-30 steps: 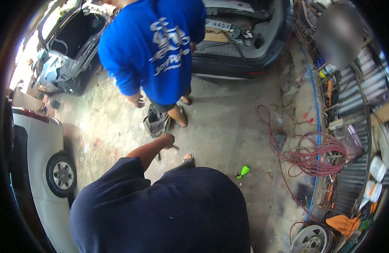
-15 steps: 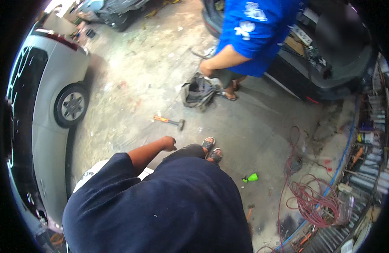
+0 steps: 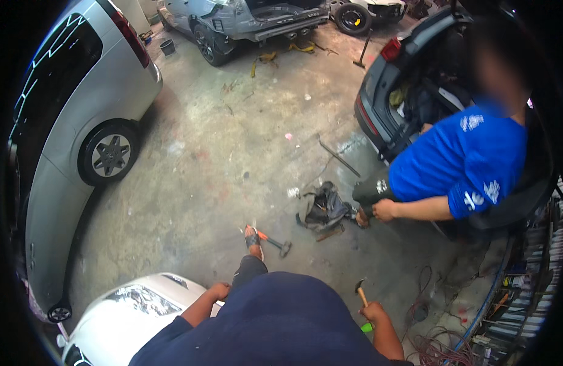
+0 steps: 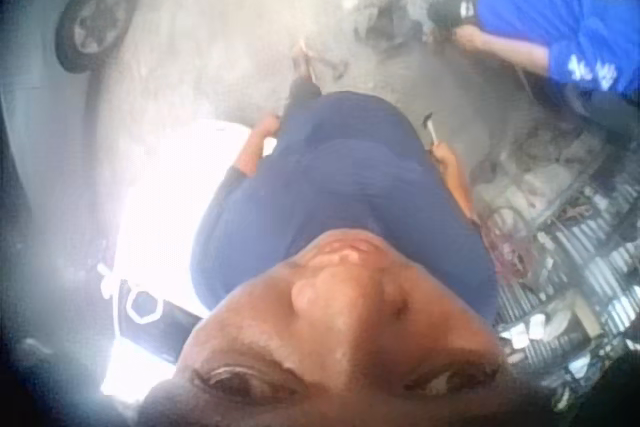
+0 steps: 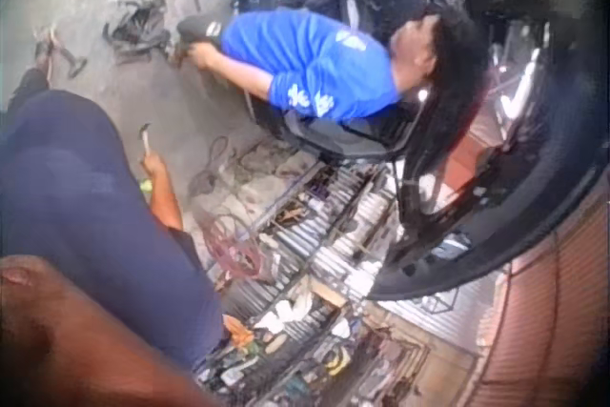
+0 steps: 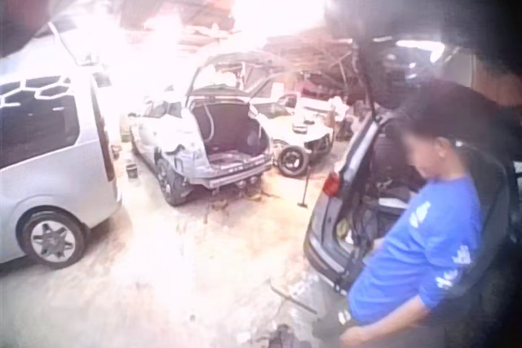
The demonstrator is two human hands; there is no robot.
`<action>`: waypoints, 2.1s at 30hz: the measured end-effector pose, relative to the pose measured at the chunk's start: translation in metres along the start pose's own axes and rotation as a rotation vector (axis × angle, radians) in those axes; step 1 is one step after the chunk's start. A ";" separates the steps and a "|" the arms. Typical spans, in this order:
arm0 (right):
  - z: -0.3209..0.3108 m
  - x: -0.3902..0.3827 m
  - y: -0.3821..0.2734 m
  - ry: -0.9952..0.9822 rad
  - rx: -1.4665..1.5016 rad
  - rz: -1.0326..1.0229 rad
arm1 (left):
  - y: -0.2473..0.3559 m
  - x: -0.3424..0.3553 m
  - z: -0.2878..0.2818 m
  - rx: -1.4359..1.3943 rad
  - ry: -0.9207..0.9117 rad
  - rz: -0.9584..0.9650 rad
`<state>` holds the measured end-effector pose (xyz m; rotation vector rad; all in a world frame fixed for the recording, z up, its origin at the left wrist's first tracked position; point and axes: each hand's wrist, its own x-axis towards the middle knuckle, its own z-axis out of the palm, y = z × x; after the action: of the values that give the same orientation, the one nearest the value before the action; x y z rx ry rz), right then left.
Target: The person uses a hammer and a metal pry bar to work on the metal frame of a car trunk lid. They repeatedly strike the metal with the hammer and use the pry bar to adjust or separate parts of the trunk's internal structure.
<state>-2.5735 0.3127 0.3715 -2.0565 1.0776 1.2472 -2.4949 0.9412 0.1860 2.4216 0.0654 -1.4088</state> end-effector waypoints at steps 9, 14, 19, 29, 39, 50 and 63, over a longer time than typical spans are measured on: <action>-0.033 0.006 -0.301 -0.056 0.251 -0.351 | -0.189 0.018 -0.313 -0.473 0.361 -0.335; -0.082 0.036 -0.421 -0.017 0.252 -0.216 | -0.188 0.067 -0.436 -0.662 0.648 -0.356; -0.128 0.118 -0.563 -0.002 -0.359 -0.103 | -0.148 0.110 -0.497 -0.794 0.393 -0.407; -0.284 0.234 -0.926 0.200 -0.324 -0.611 | -0.058 0.180 -0.701 -0.756 0.119 -0.478; -0.460 0.317 -1.144 0.255 0.375 -0.810 | -0.028 0.499 -1.063 -0.382 0.278 -0.165; -0.630 0.362 -1.161 0.422 0.711 -0.354 | 0.441 0.791 -1.423 -0.196 0.367 0.275; -1.009 0.552 -1.451 0.557 0.233 -0.541 | 0.643 0.953 -1.520 -0.143 0.126 0.286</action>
<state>-0.7270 0.1759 0.3615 -2.3399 0.7452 0.2772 -0.6070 0.6851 0.2315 2.2910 -0.1408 -1.0885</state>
